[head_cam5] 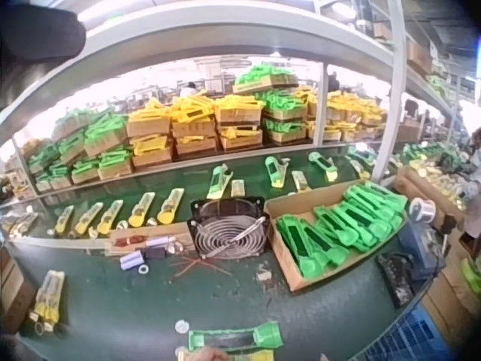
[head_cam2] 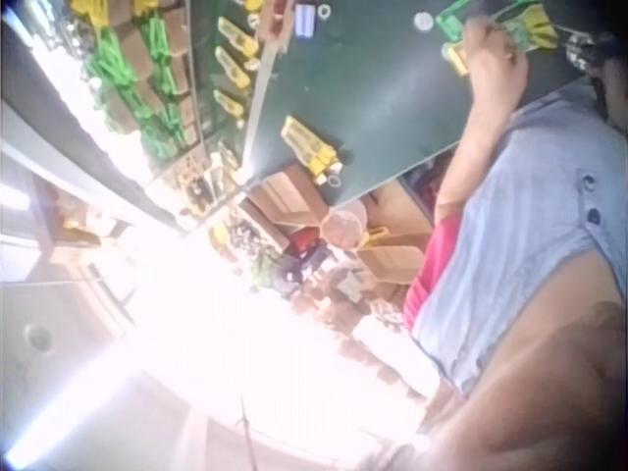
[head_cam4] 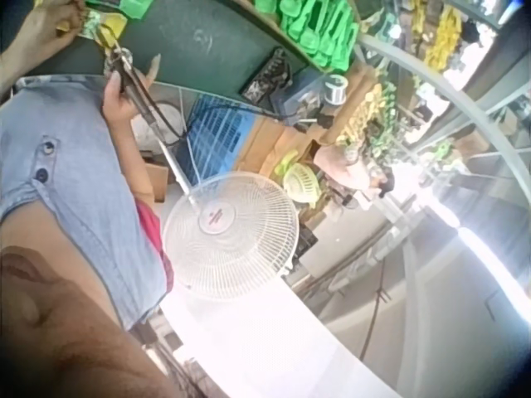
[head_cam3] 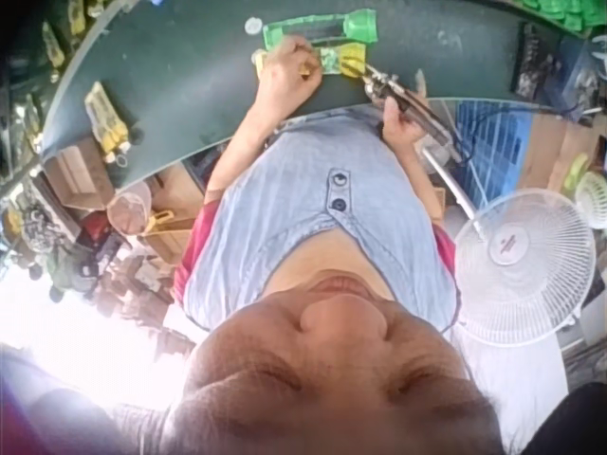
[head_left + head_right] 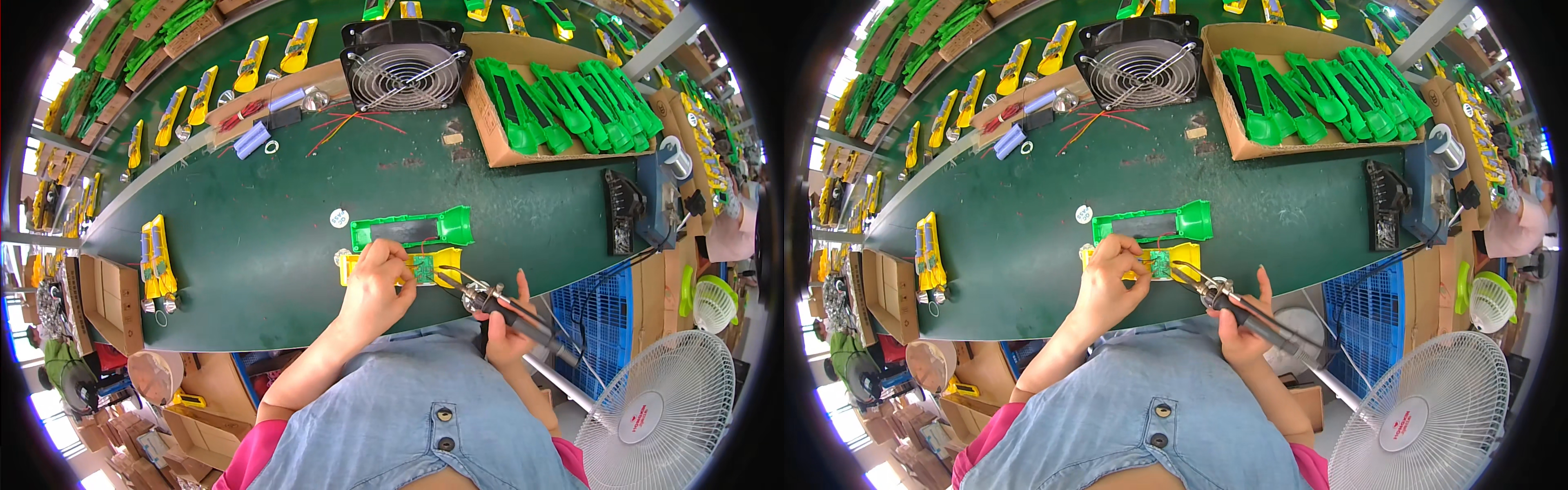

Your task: The person solders components inside flashlight casings using a soldering iron, fits the casing pieces together by hand, and places the assembled flashlights onto a conveyor belt.

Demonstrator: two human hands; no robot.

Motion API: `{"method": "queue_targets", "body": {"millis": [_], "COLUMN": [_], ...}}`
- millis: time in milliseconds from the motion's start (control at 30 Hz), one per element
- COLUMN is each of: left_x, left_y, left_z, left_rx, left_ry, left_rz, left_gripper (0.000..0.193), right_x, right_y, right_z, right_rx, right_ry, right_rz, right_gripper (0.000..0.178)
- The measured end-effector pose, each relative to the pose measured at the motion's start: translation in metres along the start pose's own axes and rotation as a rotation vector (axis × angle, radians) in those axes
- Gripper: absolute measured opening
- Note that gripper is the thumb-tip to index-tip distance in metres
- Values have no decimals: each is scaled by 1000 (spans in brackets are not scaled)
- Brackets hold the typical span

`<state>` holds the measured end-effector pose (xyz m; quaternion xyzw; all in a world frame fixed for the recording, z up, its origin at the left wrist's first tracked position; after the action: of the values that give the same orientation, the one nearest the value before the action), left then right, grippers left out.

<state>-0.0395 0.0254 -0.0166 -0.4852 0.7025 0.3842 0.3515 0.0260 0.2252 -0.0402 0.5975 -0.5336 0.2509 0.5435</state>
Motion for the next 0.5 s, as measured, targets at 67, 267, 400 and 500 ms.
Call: {"method": "queue_targets", "body": {"millis": [67, 267, 400, 500], "left_x": [-1, -1, -4, -3], "left_y": [2, 4, 5, 5], "left_z": [1, 3, 3, 3], "left_rx": [18, 29, 37, 43], "left_ry": [41, 7, 36, 45], "left_rz": [-3, -37, 12, 16], "left_gripper": [11, 13, 13, 13], "right_x": [-6, -14, -17, -18], "right_y": [-4, -7, -8, -10], "right_z": [3, 8, 9, 12], "right_rx": [-54, -115, -68, -94], "right_ry": [73, 210, 178, 257], "right_rz": [76, 277, 214, 344], "right_gripper": [18, 20, 24, 23]}}
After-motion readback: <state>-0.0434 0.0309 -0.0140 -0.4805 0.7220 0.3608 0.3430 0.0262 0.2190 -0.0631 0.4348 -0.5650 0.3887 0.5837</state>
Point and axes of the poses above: each hand's wrist, its own y-axis towards the middle knuckle, its own z-axis out of the palm, x = y × z, the point moved 4 cm from there along y, towards the middle knuckle, and after that the axes turned 11 degrees about -y, right-handed, at the moved point
